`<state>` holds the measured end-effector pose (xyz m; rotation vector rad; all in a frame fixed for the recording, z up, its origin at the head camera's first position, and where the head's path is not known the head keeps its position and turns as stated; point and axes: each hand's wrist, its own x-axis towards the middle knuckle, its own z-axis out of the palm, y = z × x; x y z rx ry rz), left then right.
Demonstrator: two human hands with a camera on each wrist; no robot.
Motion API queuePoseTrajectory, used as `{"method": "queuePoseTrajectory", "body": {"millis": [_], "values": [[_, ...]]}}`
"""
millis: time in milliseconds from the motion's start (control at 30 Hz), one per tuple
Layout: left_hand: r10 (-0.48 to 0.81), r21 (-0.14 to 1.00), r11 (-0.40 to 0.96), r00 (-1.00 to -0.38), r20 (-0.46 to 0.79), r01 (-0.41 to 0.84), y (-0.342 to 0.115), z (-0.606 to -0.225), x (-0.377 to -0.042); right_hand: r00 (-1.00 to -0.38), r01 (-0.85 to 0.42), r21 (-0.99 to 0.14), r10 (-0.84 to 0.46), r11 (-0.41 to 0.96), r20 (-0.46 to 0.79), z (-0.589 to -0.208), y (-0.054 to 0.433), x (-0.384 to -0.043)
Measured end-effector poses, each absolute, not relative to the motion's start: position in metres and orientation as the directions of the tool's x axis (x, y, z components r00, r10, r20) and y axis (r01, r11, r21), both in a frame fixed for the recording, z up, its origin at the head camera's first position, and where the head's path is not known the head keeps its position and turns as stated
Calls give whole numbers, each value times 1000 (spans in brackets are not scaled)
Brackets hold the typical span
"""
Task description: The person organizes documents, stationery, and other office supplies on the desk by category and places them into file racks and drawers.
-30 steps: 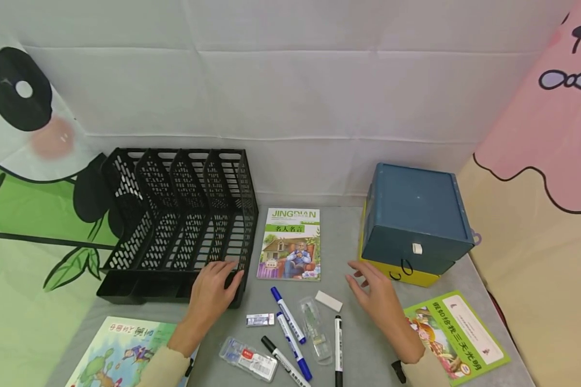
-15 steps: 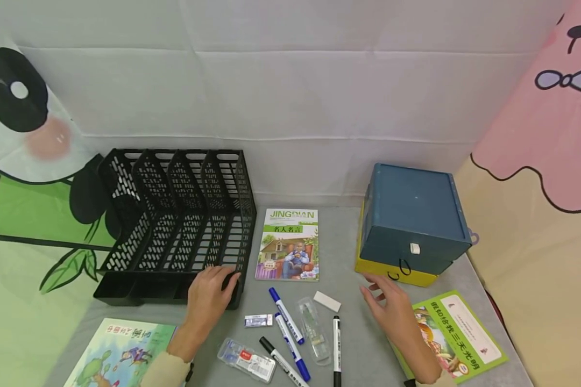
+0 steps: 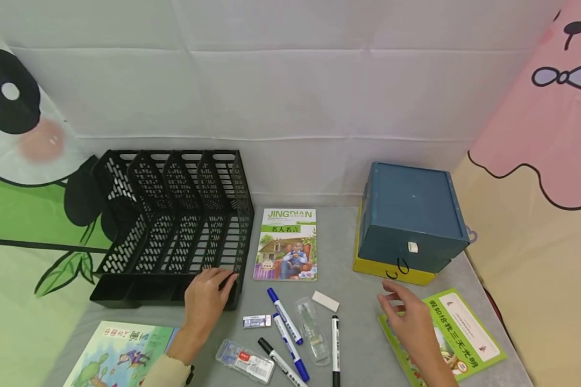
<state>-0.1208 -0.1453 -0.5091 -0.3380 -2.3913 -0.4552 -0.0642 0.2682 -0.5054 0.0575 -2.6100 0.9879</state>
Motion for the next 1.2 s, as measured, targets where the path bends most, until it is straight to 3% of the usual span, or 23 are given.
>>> {"method": "queuePoseTrajectory", "body": {"millis": [700,967,1200], "values": [[117,197,920,-718,686,339,-145,-508,-120,-927,146,-651,333,745,174,-514,311,-29],[111,213,916,-725,679,339,-143,-509,-119,-872,318,-652,482,688,82,-518,326,-14],[96,221,919,-728,679,327,-142,-509,-118,-805,503,-641,584,580,-103,-520,344,-6]]}}
